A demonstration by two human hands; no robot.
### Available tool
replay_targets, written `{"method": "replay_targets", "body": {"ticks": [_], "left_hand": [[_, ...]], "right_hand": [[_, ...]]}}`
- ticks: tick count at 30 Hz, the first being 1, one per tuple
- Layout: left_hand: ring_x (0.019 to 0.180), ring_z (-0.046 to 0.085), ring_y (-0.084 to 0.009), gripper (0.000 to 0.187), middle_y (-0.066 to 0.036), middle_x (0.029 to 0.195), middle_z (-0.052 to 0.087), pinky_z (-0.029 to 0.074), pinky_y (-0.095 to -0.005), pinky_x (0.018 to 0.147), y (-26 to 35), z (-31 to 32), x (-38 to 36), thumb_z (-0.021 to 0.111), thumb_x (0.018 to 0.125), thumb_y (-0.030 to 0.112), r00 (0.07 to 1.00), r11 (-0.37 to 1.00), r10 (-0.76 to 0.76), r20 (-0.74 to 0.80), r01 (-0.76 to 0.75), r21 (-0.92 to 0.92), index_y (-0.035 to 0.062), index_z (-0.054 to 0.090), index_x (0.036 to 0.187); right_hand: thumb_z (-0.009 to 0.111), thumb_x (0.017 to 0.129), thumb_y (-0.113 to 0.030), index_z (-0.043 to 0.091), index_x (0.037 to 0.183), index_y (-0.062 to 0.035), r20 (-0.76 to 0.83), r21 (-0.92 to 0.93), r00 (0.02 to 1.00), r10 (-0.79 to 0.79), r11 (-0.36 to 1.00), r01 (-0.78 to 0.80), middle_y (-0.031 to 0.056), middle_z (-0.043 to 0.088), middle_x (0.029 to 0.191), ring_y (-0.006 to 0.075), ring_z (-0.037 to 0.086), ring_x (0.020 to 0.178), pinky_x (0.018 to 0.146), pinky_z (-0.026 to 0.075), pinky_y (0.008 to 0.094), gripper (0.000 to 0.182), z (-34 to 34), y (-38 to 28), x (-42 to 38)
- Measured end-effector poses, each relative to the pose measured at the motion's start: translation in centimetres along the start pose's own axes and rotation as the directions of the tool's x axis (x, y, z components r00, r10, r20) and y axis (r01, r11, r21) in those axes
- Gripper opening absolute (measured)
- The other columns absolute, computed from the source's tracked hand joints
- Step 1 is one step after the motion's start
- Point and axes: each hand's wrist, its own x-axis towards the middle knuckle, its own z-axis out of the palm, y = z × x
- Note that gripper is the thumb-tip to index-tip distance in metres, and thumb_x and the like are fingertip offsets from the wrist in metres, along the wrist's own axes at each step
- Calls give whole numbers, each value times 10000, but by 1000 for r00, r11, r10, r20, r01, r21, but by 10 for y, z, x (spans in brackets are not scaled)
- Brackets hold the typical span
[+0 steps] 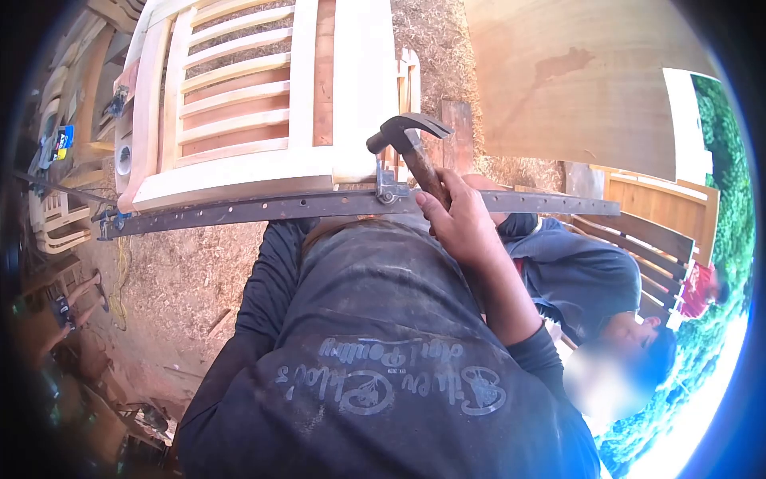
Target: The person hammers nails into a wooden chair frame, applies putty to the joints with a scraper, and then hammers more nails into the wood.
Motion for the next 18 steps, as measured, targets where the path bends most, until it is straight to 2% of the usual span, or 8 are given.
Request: {"method": "replay_targets", "body": {"ticks": [4, 7, 9, 10, 12, 14, 16, 18], "left_hand": [[857, 668, -240, 293, -160, 1023, 748, 540, -354, 781, 12, -24, -3, 653, 976, 233, 999, 997, 32, -44, -28, 71, -5, 631, 1144], [886, 686, -249, 308, -164, 1015, 748, 554, -359, 805, 44, -91, -10, 669, 972, 225, 945, 948, 220, -241, -150, 279, -17, 634, 1161], [905, 697, -255, 319, -167, 1010, 747, 563, -363, 822, 81, -178, -27, 679, 970, 219, 736, 815, 523, -429, -286, 503, -25, 636, 1172], [915, 703, -258, 325, -168, 1008, 747, 568, -364, 830, 103, -224, -39, 684, 968, 216, 543, 703, 691, -476, -352, 618, -28, 637, 1177], [934, 715, -265, 336, -170, 1002, 747, 577, -368, 846, 144, -268, -79, 694, 966, 210, 87, 355, 927, -364, -512, 782, -36, 640, 1188], [964, 716, -267, 262, -197, 1070, 736, 582, -341, 883, 150, -122, -163, 700, 956, 109, -40, 137, 974, -221, -672, 728, -67, 641, 1141], [952, 715, -251, 249, -187, 1068, 727, 584, -316, 894, 144, -17, -180, 715, 954, 147, 51, 70, 998, -48, -715, 696, -65, 654, 1069], [935, 700, -188, 216, -139, 1034, 743, 557, -289, 854, 120, 58, -160, 703, 959, 146, 249, 38, 953, 170, -660, 750, -20, 668, 1092]], "right_hand": [[660, 978, -228, 570, 1275, 72, 3, -13, 1000, -2, 1000, 2, 134, 653, 746, 194, 646, 610, 598, 500, 345, 432, 1, -2, 4], [659, 971, -219, 569, 1275, 76, 9, -50, 999, -42, 998, 42, 161, 664, 763, 221, 658, 621, 610, 503, 352, 434, -1, 4, 11], [659, 969, -218, 570, 1271, 75, -20, -112, 996, -83, 990, 80, 170, 665, 760, 235, 661, 619, 605, 504, 358, 430, -3, 5, 16], [659, 968, -217, 570, 1269, 75, -37, -141, 994, -99, 986, 93, 175, 666, 759, 242, 663, 618, 603, 504, 361, 429, -3, 5, 18], [662, 969, -229, 573, 1267, 67, -17, -106, 998, -55, 993, 53, 161, 662, 748, 226, 658, 610, 597, 506, 358, 429, -5, 5, 23], [664, 972, -239, 573, 1269, 58, 13, -87, 1000, 3, 996, -2, 145, 657, 739, 208, 652, 603, 590, 506, 352, 430, -6, 2, 31], [665, 975, -246, 571, 1278, 48, 58, -77, 996, 66, 995, -61, 128, 651, 731, 191, 646, 597, 580, 506, 342, 433, -4, -5, 43], [660, 980, -240, 569, 1268, 43, 81, -124, 994, 68, 991, -58, 107, 643, 736, 169, 635, 601, 580, 503, 329, 415, -1, -18, 57]]}}
